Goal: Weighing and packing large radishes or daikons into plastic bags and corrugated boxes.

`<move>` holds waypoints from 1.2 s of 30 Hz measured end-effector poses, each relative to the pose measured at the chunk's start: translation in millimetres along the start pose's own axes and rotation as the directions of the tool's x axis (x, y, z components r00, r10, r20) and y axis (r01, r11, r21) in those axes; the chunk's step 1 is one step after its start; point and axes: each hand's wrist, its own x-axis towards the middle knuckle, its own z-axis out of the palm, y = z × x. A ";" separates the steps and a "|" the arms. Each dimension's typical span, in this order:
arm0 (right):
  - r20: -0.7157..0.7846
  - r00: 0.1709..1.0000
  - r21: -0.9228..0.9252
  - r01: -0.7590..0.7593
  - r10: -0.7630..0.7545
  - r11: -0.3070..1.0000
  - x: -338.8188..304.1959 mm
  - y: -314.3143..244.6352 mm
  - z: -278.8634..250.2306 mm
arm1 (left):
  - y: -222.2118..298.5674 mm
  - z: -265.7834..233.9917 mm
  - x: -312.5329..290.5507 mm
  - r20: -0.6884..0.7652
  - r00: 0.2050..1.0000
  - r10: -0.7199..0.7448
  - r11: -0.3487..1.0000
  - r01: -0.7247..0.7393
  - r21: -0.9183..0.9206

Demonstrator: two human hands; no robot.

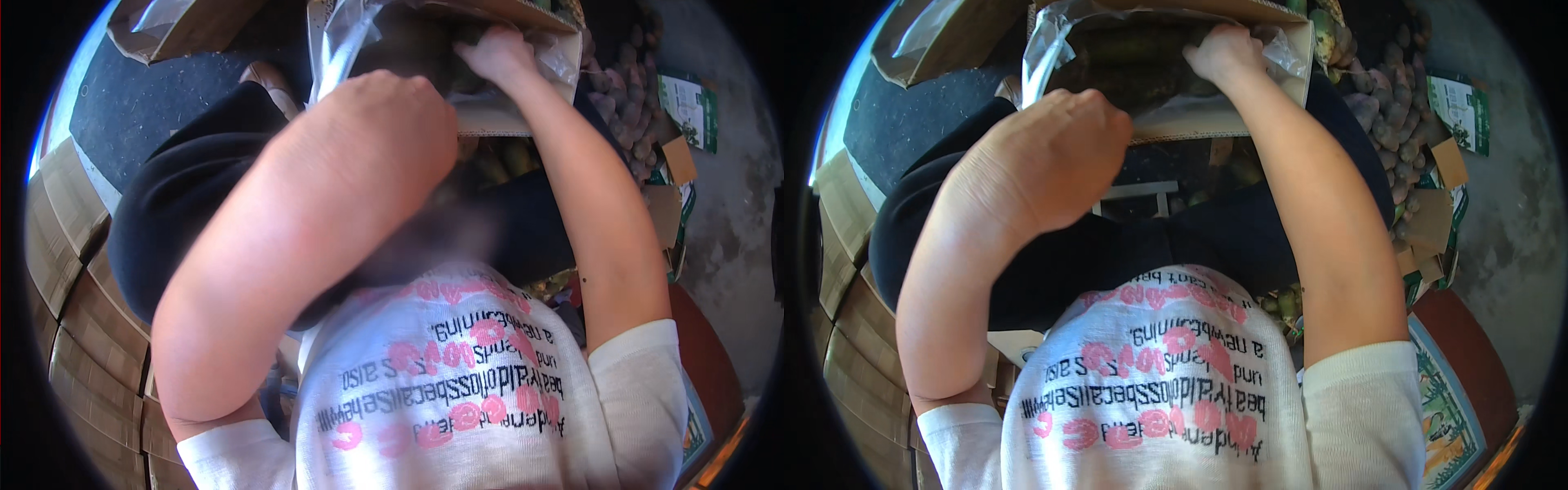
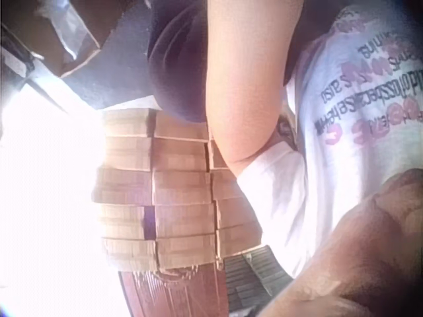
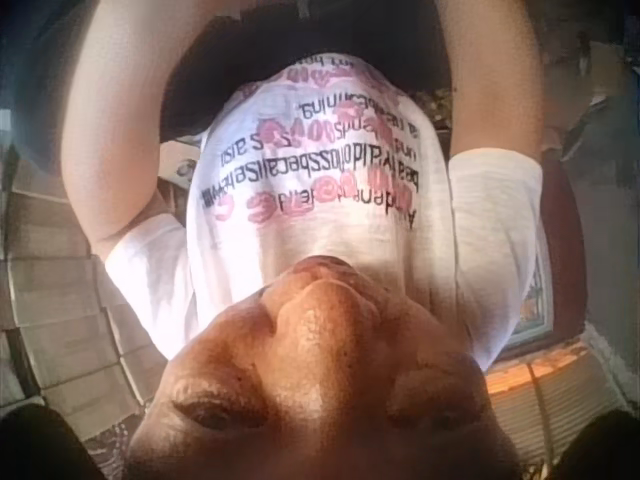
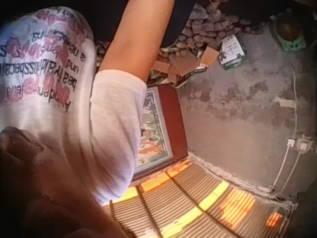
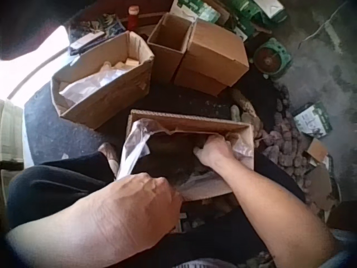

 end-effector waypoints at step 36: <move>-0.541 0.711 0.804 0.282 0.449 0.523 -197.7 289.4 -174.4 | 10.6 -29.7 7.1 0.016 0.955 -0.295 0.952 0.292 0.091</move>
